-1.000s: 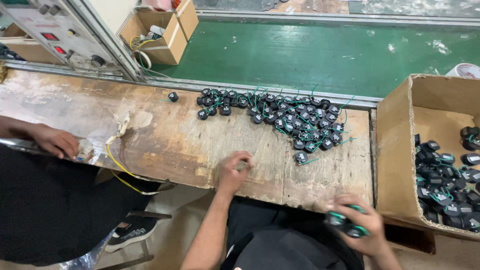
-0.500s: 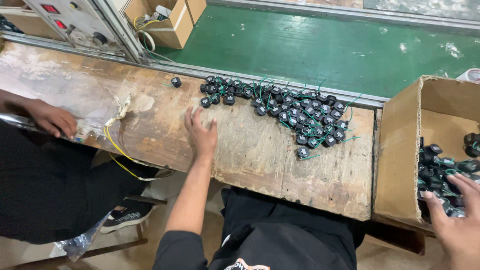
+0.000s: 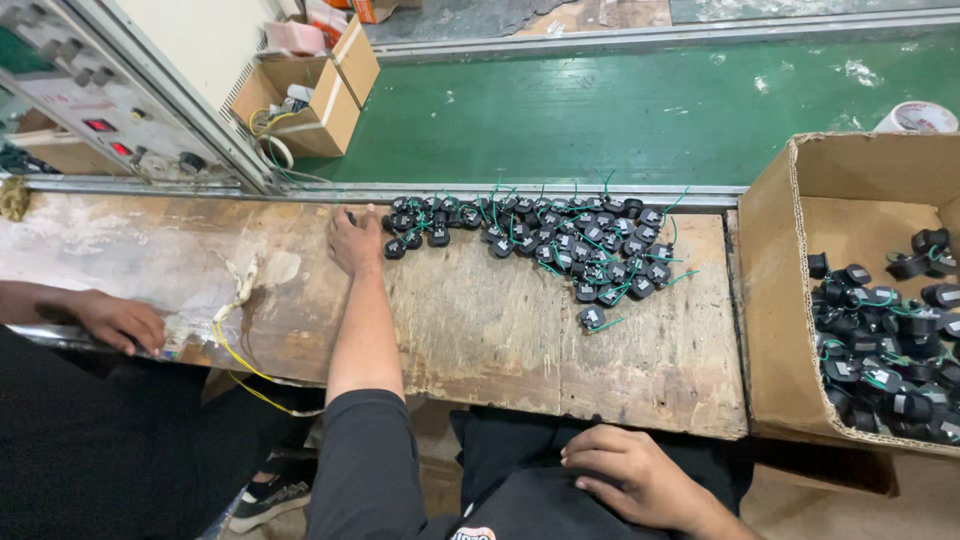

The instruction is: The person picks small black plug components with green wires from a pile on the workbench, manipulates and checks each one in their hands, and places finished units into a large cardboard box beside the bench, repeating this cycle continuously.

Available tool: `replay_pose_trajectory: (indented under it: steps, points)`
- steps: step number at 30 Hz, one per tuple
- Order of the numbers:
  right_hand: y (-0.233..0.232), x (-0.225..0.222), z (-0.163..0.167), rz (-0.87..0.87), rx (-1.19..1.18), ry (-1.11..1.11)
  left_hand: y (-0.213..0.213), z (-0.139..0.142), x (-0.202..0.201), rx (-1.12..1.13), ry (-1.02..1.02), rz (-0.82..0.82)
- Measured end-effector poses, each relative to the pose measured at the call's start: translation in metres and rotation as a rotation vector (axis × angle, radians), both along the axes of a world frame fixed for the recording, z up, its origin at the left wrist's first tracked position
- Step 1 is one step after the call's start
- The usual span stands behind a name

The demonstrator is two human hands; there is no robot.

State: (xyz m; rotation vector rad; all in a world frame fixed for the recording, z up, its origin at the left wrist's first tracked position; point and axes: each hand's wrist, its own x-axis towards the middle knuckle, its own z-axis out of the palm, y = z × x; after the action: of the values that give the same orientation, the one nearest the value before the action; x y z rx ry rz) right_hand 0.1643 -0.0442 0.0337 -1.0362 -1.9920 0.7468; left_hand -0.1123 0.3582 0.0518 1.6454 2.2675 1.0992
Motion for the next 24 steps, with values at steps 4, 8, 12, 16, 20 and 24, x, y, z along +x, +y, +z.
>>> replay_pose_trajectory:
  steps: [4,8,12,16,20,24]
  points:
    - [0.002,0.008,-0.014,-0.04,-0.03,0.038,-0.008,-0.001,0.018,0.018,-0.096,-0.368]
    - [0.009,0.01,-0.032,-0.084,-0.07,0.123,-0.012,-0.013,0.03,0.153,0.032,-0.662]
    - [0.014,0.008,-0.042,-0.051,-0.109,0.143,-0.019,-0.024,0.026,0.177,0.007,-0.897]
    - [0.019,0.002,-0.044,-0.055,-0.123,0.123,-0.044,-0.041,0.019,0.047,0.004,-0.866]
    - [0.025,-0.008,-0.045,-0.061,-0.128,0.127,-0.09,-0.065,0.04,-0.008,-0.068,-0.803]
    - [0.027,-0.015,-0.045,-0.053,-0.17,0.128,-0.142,-0.088,0.083,-0.111,0.031,-0.695]
